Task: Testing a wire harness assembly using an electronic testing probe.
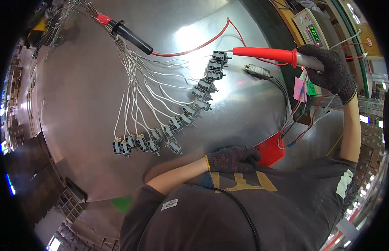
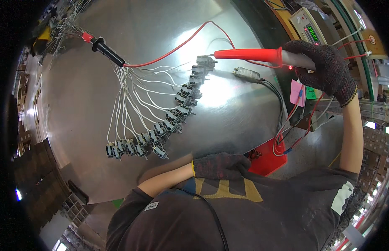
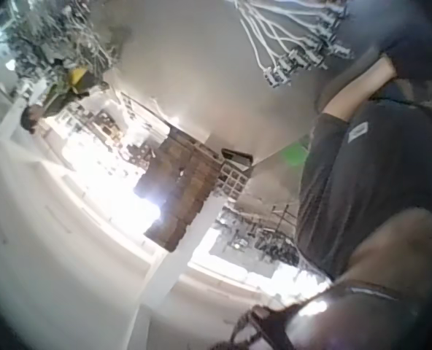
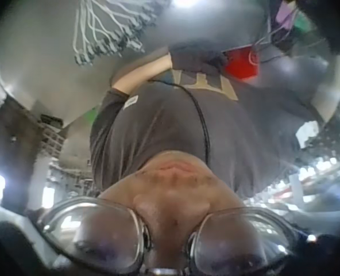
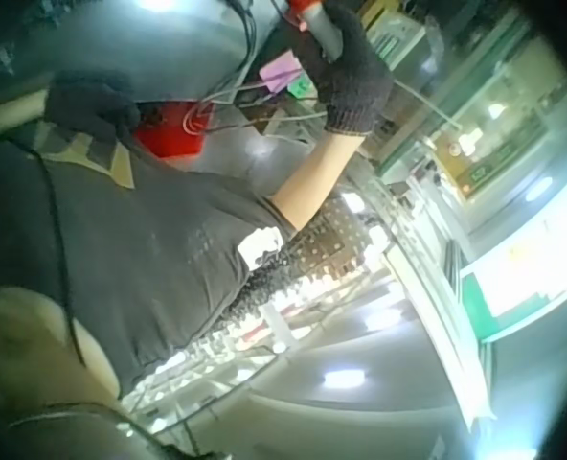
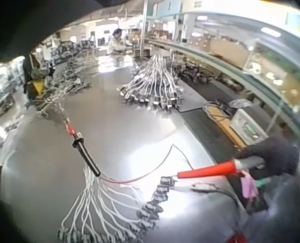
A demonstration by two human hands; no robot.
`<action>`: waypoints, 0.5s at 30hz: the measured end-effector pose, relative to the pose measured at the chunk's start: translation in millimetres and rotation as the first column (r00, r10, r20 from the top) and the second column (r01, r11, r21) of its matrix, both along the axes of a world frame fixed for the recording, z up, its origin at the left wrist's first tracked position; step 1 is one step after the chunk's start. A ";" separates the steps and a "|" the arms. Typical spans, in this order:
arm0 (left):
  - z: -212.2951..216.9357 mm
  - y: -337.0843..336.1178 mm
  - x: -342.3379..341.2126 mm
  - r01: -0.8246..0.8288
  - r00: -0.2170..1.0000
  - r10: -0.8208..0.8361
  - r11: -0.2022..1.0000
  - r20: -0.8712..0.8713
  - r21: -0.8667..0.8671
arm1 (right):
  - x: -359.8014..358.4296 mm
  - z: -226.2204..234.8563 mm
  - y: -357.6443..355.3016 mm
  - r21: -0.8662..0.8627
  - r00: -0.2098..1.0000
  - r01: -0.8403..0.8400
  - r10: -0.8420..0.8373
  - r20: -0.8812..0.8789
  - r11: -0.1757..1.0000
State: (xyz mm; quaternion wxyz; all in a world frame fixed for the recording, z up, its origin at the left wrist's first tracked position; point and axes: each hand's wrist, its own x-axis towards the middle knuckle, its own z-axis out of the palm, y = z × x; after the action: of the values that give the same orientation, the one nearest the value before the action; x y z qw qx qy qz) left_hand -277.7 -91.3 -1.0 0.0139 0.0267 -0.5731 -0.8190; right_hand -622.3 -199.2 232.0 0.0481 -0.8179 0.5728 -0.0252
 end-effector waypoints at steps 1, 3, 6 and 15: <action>0.4 -0.1 0.5 0.008 1.000 -0.008 1.000 0.022 -0.015 | 0.1 0.0 0.1 0.003 1.000 0.002 -0.002 -0.003 1.000; 1.9 -1.0 1.1 0.010 0.999 -0.010 1.000 0.031 -0.009 | 0.5 0.3 0.1 0.007 1.000 0.014 -0.014 -0.019 1.000; 5.1 -4.3 0.8 0.043 0.998 -0.043 0.999 0.038 -0.011 | 1.9 1.4 0.6 -0.025 0.998 0.000 -0.002 -0.070 1.000; 10.6 -6.7 0.7 0.079 0.992 -0.076 0.997 0.099 -0.021 | 6.4 4.5 0.8 0.008 0.999 -0.004 0.004 0.032 1.000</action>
State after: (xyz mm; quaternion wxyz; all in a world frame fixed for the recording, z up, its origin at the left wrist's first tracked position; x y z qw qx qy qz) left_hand -277.0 -98.0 9.6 -0.0459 0.0446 -0.5840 -0.8092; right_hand -615.9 -198.5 236.4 0.0605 -0.8183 0.5704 -0.0361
